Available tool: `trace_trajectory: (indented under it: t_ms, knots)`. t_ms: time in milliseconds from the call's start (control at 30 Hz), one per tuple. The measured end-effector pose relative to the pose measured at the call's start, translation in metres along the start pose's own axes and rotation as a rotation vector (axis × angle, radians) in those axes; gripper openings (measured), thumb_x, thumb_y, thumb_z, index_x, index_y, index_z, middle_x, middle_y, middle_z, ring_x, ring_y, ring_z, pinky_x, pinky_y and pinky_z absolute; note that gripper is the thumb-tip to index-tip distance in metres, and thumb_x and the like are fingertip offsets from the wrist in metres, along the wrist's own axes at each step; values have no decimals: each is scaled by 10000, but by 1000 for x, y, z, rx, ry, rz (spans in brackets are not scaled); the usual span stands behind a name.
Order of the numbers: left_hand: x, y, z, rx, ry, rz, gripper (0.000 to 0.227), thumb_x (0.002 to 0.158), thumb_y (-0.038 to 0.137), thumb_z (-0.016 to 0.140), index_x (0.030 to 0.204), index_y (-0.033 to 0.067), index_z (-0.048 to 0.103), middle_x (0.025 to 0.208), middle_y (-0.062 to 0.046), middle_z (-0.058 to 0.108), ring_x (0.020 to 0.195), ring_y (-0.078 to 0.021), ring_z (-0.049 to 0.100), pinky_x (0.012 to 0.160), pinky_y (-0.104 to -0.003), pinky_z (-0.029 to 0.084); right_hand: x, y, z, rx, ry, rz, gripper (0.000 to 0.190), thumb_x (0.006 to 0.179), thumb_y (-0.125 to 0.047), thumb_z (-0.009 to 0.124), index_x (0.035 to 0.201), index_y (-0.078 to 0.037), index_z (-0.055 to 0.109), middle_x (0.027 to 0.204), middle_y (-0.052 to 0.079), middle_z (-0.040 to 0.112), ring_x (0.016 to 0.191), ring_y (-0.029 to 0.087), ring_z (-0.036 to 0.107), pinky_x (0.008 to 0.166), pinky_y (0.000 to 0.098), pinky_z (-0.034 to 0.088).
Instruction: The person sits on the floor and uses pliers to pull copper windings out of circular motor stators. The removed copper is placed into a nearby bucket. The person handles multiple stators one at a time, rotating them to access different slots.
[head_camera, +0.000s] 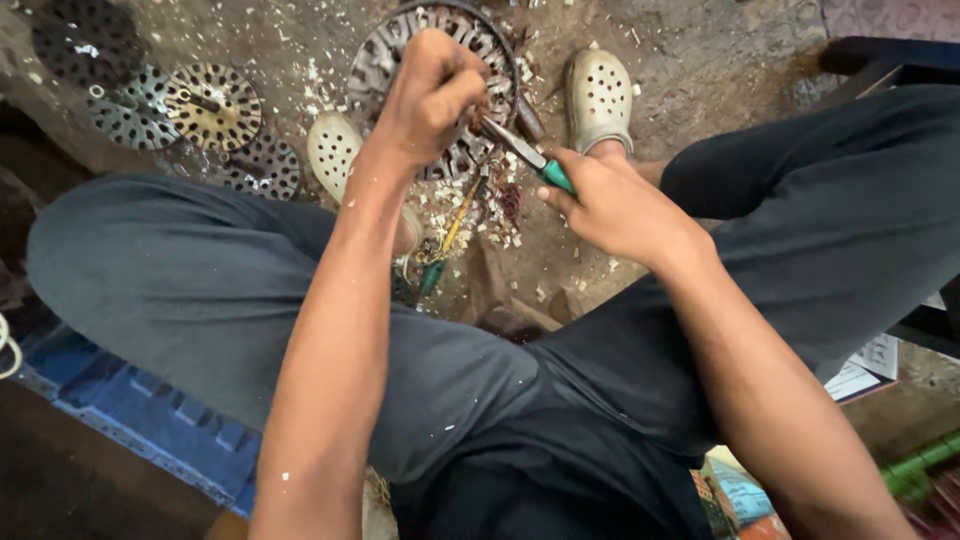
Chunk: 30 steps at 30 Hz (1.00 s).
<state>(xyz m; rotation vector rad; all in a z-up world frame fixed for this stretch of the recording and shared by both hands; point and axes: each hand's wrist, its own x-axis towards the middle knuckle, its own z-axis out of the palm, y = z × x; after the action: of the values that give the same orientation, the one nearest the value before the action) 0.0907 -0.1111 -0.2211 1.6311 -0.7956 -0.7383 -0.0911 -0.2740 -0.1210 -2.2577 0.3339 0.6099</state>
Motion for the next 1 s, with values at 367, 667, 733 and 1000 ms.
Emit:
trace_trajectory:
  t_ms: [367, 667, 733, 1000]
  knots:
    - [-10, -9, -28, 568, 884, 275, 477, 1138, 391, 478, 922, 1, 649, 860, -121, 650, 758, -282, 644, 692, -411, 507, 2, -19, 1, -268, -12, 27, 325, 979, -198, 579, 1180, 56, 598, 995, 355, 625, 993, 526, 609, 856, 581, 491]
    - [-23, -33, -11, 930, 542, -207, 593, 1085, 566, 571, 917, 9, 687, 850, -218, 668, 715, -394, 651, 611, -529, 491, 19, 17, 40, -419, 136, -76, 234, 965, -65, 533, 1161, 63, 538, 867, 291, 655, 809, 501, 638, 716, 578, 509]
    - [-21, -31, -10, 927, 563, -189, 569, 1081, 570, 574, 938, 32, 695, 852, -214, 676, 758, -409, 667, 638, -534, 508, 34, 18, 55, -327, 254, -231, 285, 924, -46, 542, 1184, 70, 532, 827, 270, 672, 757, 499, 639, 672, 596, 483]
    - [-23, -21, -5, 839, 676, -42, 502, 1050, 533, 600, 1039, 47, 726, 942, -196, 717, 800, -411, 683, 660, -536, 535, 9, 0, 22, -126, 68, -15, 302, 1002, -107, 617, 1254, 30, 523, 884, 297, 663, 847, 500, 650, 752, 557, 505]
